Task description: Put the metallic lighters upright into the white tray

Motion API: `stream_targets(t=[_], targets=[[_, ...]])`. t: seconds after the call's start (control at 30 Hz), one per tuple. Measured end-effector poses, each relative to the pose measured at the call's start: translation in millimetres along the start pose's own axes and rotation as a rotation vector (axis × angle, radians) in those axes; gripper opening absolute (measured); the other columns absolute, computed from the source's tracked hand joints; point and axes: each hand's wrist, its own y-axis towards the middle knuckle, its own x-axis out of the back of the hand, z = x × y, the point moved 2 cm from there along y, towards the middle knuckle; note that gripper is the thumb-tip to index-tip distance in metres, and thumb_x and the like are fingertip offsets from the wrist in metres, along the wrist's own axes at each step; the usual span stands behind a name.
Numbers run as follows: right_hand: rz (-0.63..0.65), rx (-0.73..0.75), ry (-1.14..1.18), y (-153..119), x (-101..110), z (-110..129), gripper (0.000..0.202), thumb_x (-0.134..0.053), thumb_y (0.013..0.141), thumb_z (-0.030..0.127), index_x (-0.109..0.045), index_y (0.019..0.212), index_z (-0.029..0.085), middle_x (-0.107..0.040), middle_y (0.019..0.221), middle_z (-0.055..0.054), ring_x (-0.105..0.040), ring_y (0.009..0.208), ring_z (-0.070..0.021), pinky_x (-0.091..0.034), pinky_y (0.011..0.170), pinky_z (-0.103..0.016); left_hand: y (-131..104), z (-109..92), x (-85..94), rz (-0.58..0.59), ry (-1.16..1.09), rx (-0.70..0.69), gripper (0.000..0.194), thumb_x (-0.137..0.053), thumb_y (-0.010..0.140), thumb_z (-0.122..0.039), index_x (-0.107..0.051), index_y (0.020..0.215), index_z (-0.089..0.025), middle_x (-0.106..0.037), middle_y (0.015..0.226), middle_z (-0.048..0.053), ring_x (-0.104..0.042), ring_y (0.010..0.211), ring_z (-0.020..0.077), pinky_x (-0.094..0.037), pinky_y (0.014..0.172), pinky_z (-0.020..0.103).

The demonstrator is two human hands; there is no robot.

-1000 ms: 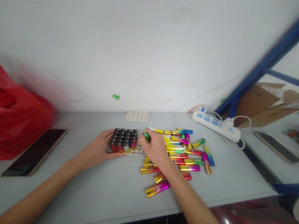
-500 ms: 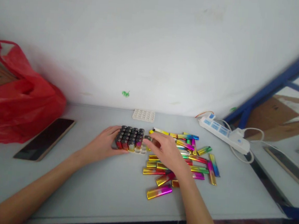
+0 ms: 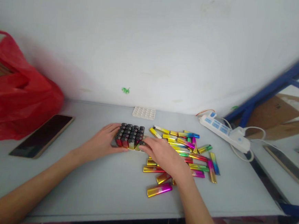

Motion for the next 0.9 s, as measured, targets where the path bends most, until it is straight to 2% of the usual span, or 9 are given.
stream_targets(t=[0.13,0.27,0.37,0.47,0.53,0.6,0.7,0.8,0.9], targets=[[0.035,0.007,-0.042,2.4,-4.8,2.4,0.013,-0.066,0.112,0.031,-0.077,0.110,0.024,-0.081,0.099,-0.005,-0.075,0.088,-0.0255,-0.049,0.077,-0.033,0.2,0.6,-0.1,-0.011,-0.010,-0.007,0.072,-0.081,0.087,-0.073,-0.070,0.136,-0.021,-0.071,0.145,0.018,-0.065,0.138,0.0407,-0.049,0.124,0.058],[0.018,-0.069,-0.164,8.5,-14.6,1.1,0.034,-0.073,0.108,0.046,-0.076,0.084,0.022,-0.077,0.084,-0.007,-0.069,0.074,-0.0236,-0.042,0.067,-0.032,0.3,2.4,-0.8,-0.009,-0.006,-0.006,0.074,-0.080,0.087,-0.075,-0.070,0.135,-0.019,-0.071,0.144,0.019,-0.065,0.138,0.0413,-0.050,0.123,0.059],[0.003,-0.067,-0.033,7.0,-9.3,-8.3,0.048,-0.067,0.110,0.053,-0.071,0.073,0.022,-0.071,0.071,-0.003,-0.063,0.066,-0.0194,-0.039,0.066,-0.031,0.4,4.3,-1.2,-0.012,0.002,-0.006,0.076,-0.080,0.086,-0.077,-0.071,0.134,-0.019,-0.072,0.143,0.019,-0.066,0.137,0.0420,-0.051,0.123,0.060],[-0.184,-0.115,0.005,0.2,7.7,-32.8,0.044,-0.053,0.117,0.045,-0.075,0.086,0.021,-0.073,0.078,-0.003,-0.067,0.073,-0.0208,-0.046,0.074,-0.032,0.3,5.5,-1.2,-0.012,0.008,-0.006,0.076,-0.079,0.086,-0.078,-0.071,0.134,-0.019,-0.072,0.142,0.018,-0.066,0.136,0.0408,-0.051,0.124,0.058],[-0.320,-0.153,-0.070,-4.0,15.6,-54.2,0.029,-0.056,0.114,0.033,-0.078,0.101,0.020,-0.078,0.096,-0.009,-0.072,0.090,-0.0251,-0.052,0.087,-0.036,0.2,5.9,-0.9,-0.015,0.007,-0.001,0.075,-0.078,0.086,-0.079,-0.072,0.134,-0.020,-0.072,0.142,0.018,-0.066,0.136,0.0404,-0.051,0.124,0.058],[-0.378,-0.195,-0.138,-5.5,15.9,-73.9,0.020,-0.061,0.109,0.025,-0.079,0.111,0.019,-0.079,0.109,-0.013,-0.073,0.104,-0.0293,-0.054,0.098,-0.042,0.0,6.3,-0.6,-0.014,0.005,-0.002,0.076,-0.078,0.086,-0.080,-0.072,0.133,-0.021,-0.072,0.143,0.018,-0.066,0.136,0.0410,-0.051,0.124,0.058],[-0.379,-0.209,-0.165,-2.4,6.3,-89.2,0.020,-0.067,0.106,0.025,-0.080,0.119,0.018,-0.078,0.118,-0.015,-0.072,0.114,-0.0321,-0.055,0.106,-0.047,0.0,7.4,-0.8,-0.011,0.006,-0.010,0.079,-0.076,0.087,-0.082,-0.072,0.134,-0.020,-0.072,0.144,0.019,-0.066,0.137,0.0417,-0.051,0.125,0.059],[-0.321,-0.157,-0.168,4.7,-6.4,-85.8,0.022,-0.068,0.108,0.028,-0.079,0.125,0.018,-0.077,0.125,-0.014,-0.070,0.119,-0.0313,-0.054,0.110,-0.046,0.2,8.5,-1.9,-0.008,0.006,-0.026,0.080,-0.074,0.088,-0.084,-0.071,0.136,-0.020,-0.072,0.144,0.019,-0.066,0.138,0.0416,-0.051,0.124,0.059],[-0.256,-0.173,-0.222,12.4,-15.0,-78.4,0.025,-0.064,0.110,0.025,-0.077,0.131,0.017,-0.076,0.129,-0.015,-0.069,0.120,-0.0310,-0.052,0.111,-0.045,0.7,9.2,-3.1,-0.008,0.003,-0.028,0.081,-0.072,0.088,-0.085,-0.072,0.134,-0.018,-0.071,0.144,0.020,-0.065,0.138,0.0424,-0.051,0.124,0.060]])
